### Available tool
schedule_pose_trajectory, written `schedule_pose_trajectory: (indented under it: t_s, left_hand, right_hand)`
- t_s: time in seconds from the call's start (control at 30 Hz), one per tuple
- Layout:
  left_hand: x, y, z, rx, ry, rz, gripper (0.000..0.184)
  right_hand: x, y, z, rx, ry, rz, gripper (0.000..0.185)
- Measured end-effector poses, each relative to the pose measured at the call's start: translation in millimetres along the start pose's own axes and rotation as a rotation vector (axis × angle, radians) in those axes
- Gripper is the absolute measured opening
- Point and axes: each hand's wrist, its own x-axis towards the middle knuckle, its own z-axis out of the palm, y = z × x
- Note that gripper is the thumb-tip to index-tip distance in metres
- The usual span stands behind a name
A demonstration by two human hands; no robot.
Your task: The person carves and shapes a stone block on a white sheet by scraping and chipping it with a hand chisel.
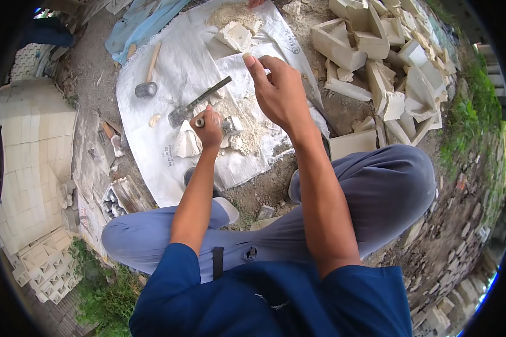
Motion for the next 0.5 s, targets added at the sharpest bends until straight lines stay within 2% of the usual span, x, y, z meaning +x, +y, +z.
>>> schedule_pose_trajectory:
  t_s: [0.1, 0.17, 0.2, 0.3, 0.37, 0.5]
  left_hand:
    - [-5.2, 27.5, -2.9, 0.012, -0.021, 0.0, 0.05]
    - [-2.8, 55.1, 4.2, -0.08, 0.121, -0.014, 0.048]
    - [-0.8, 57.6, -2.0, -0.122, 0.087, -0.019, 0.048]
    - [0.1, 28.3, -10.6, -0.147, -0.008, -0.024, 0.048]
    - [-2.2, -11.4, -13.3, 0.032, -0.021, -0.015, 0.047]
    - [1.1, 14.3, 3.9, -0.011, 0.003, -0.059, 0.046]
  right_hand:
    - [-5.4, -1.8, 3.4, -0.015, -0.036, 0.012, 0.053]
    - [-8.3, -4.5, 8.0, -0.018, -0.073, -0.089, 0.046]
    - [-9.7, -11.6, 5.3, -0.075, -0.172, -0.037, 0.042]
    - [-10.7, 0.6, 13.4, -0.171, -0.291, -0.101, 0.04]
    - [-13.0, 2.5, 15.1, -0.194, -0.353, -0.039, 0.037]
    - [-7.6, 8.1, 13.4, -0.229, -0.339, -0.066, 0.036]
